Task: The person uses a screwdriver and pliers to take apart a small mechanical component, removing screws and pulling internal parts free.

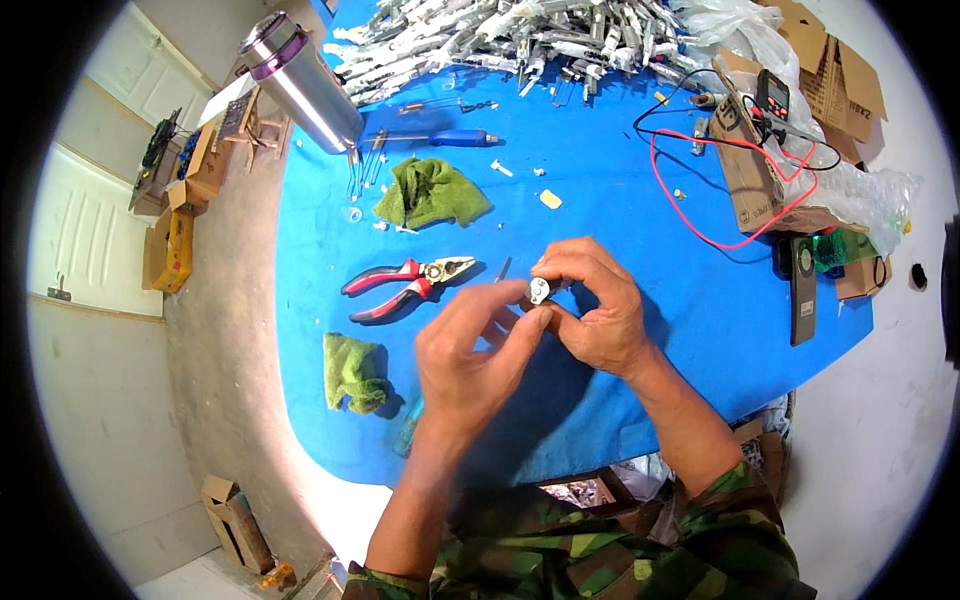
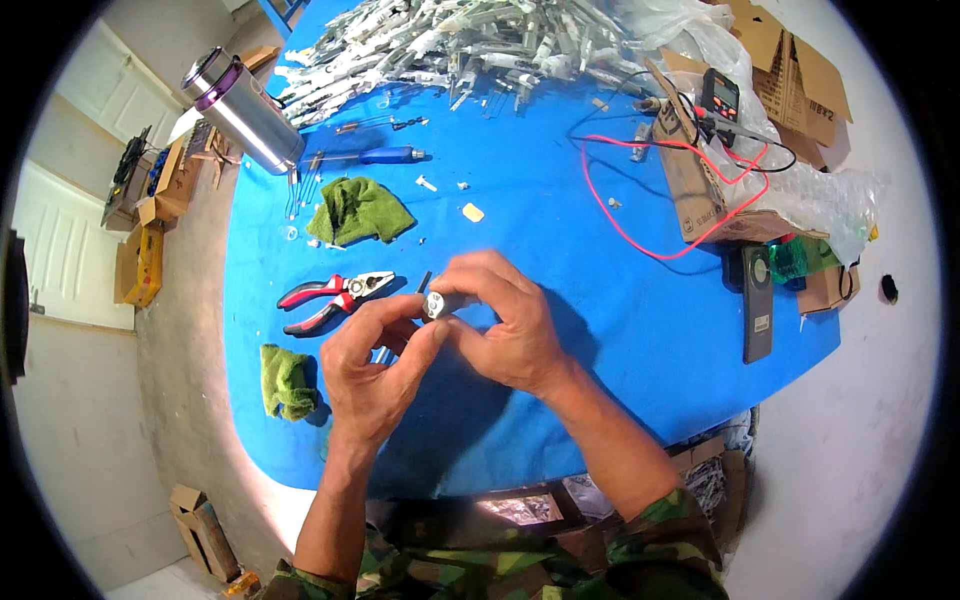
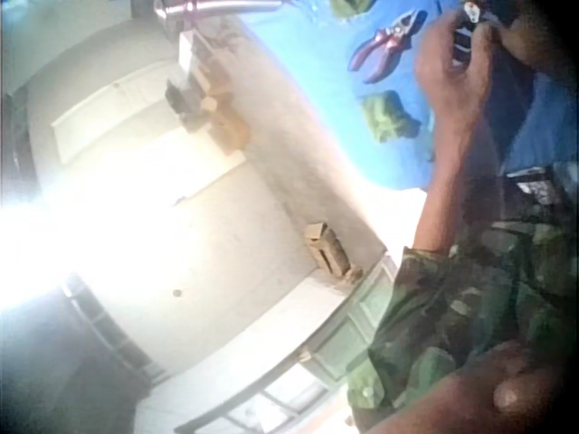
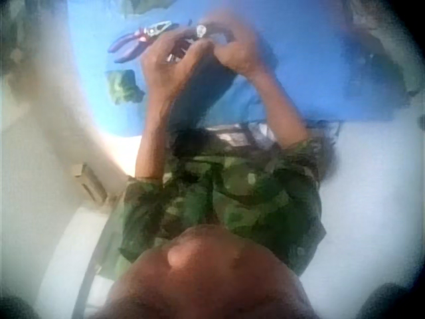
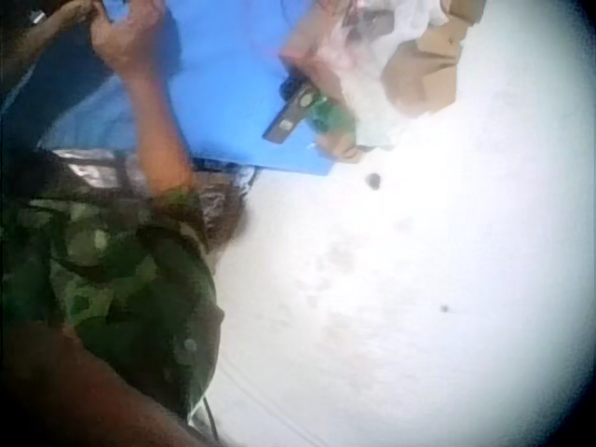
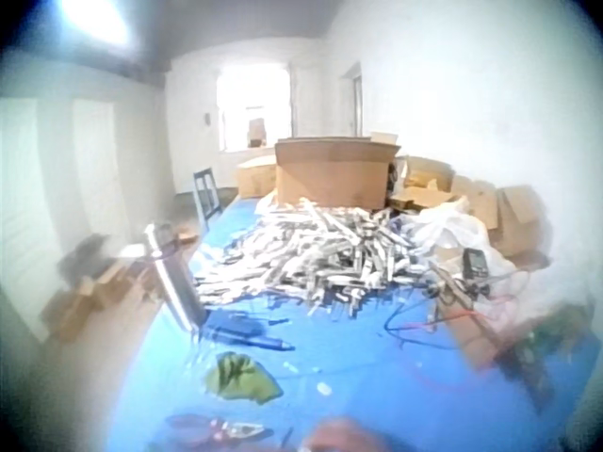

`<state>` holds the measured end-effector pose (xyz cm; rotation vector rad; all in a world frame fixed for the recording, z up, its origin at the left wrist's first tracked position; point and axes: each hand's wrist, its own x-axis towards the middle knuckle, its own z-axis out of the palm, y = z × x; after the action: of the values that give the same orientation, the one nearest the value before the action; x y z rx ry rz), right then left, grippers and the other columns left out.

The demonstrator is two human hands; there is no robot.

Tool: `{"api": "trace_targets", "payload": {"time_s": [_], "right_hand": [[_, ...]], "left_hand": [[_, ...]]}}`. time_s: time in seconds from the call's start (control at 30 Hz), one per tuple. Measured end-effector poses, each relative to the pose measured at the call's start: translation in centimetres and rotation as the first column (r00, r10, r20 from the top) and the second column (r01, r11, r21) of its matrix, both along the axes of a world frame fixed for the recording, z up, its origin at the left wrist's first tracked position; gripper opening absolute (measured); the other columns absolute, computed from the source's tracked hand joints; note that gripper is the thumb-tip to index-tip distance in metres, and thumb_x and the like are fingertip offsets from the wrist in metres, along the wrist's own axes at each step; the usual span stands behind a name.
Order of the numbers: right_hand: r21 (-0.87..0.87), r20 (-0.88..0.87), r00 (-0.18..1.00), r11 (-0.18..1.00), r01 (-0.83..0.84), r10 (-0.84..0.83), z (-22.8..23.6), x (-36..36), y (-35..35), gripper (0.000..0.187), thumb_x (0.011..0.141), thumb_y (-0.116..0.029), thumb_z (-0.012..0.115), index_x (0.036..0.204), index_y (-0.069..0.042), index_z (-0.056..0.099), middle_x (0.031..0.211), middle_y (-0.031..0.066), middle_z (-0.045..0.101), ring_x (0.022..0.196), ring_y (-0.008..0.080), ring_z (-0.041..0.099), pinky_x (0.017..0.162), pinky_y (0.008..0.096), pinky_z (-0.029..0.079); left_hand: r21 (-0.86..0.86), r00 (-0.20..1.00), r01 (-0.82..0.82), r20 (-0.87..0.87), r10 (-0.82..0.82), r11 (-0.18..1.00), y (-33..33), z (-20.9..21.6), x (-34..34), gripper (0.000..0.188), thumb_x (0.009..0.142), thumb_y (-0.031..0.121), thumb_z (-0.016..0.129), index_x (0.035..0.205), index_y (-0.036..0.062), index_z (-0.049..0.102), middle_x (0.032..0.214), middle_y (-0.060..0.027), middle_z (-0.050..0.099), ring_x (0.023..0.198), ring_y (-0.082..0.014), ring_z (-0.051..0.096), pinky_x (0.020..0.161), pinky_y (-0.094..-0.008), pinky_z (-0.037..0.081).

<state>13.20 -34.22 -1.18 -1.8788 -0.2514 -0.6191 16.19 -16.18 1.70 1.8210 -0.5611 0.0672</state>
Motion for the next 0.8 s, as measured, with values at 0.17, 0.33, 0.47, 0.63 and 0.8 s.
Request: {"api": "trace_targets", "payload": {"time_s": [0.17,0.33,0.47,0.63,0.8], "right_hand": [[0.002,0.002,1.000,1.000,-0.009,0.009,-0.1,0.0,0.1,0.044,0.076,0.010,0.084,0.116,-0.004,0.073,0.116,0.0120,0.069,0.099,0.0222,0.076,0.085,0.0333,0.065],[0.005,0.013,1.000,1.000,-0.010,0.010,-0.1,0.0,0.1,0.044,0.076,0.010,0.084,0.116,-0.004,0.073,0.116,0.0122,0.069,0.099,0.0222,0.076,0.085,0.0334,0.065],[0.003,0.027,1.000,1.000,-0.003,0.002,-0.3,0.0,0.2,0.043,0.075,0.008,0.086,0.114,-0.005,0.074,0.113,0.0124,0.070,0.096,0.0239,0.075,0.082,0.0348,0.063],[-0.051,0.052,0.998,0.998,0.037,-0.034,0.0,-0.1,0.4,0.043,0.072,0.005,0.089,0.111,-0.007,0.075,0.108,0.0121,0.071,0.094,0.0268,0.075,0.080,0.0365,0.062],[-0.058,0.044,0.998,0.997,0.045,-0.043,0.0,-0.3,0.7,0.043,0.070,0.003,0.090,0.109,-0.008,0.075,0.107,0.0095,0.072,0.094,0.0277,0.074,0.080,0.0377,0.060]], "left_hand": [[-0.019,1.000,-0.018,0.003,0.018,1.000,-0.1,0.0,-0.2,0.021,0.089,0.003,0.085,0.109,0.0013,0.078,0.096,-0.0084,0.078,0.074,-0.0124,0.072,0.062,-0.0264,0.057],[-0.012,0.999,-0.024,0.047,0.024,1.000,-0.2,0.5,-0.4,0.019,0.092,-0.001,0.082,0.111,-0.0013,0.078,0.095,-0.0075,0.078,0.073,-0.0082,0.070,0.064,-0.0241,0.056],[0.008,0.997,-0.036,0.063,0.035,0.999,0.0,0.5,-0.6,0.020,0.092,-0.001,0.082,0.112,-0.0011,0.078,0.095,-0.0076,0.078,0.074,-0.0085,0.070,0.063,-0.0241,0.055],[0.045,0.987,-0.056,0.154,0.049,0.997,-0.1,1.1,-1.0,0.021,0.091,-0.001,0.082,0.112,0.0002,0.078,0.099,-0.0097,0.078,0.078,-0.0105,0.071,0.065,-0.0250,0.057],[0.076,0.960,-0.077,0.275,0.053,0.994,-0.1,0.4,-0.8,0.021,0.091,-0.003,0.082,0.111,0.0004,0.077,0.102,-0.0121,0.079,0.084,-0.0156,0.075,0.067,-0.0277,0.060]]}}
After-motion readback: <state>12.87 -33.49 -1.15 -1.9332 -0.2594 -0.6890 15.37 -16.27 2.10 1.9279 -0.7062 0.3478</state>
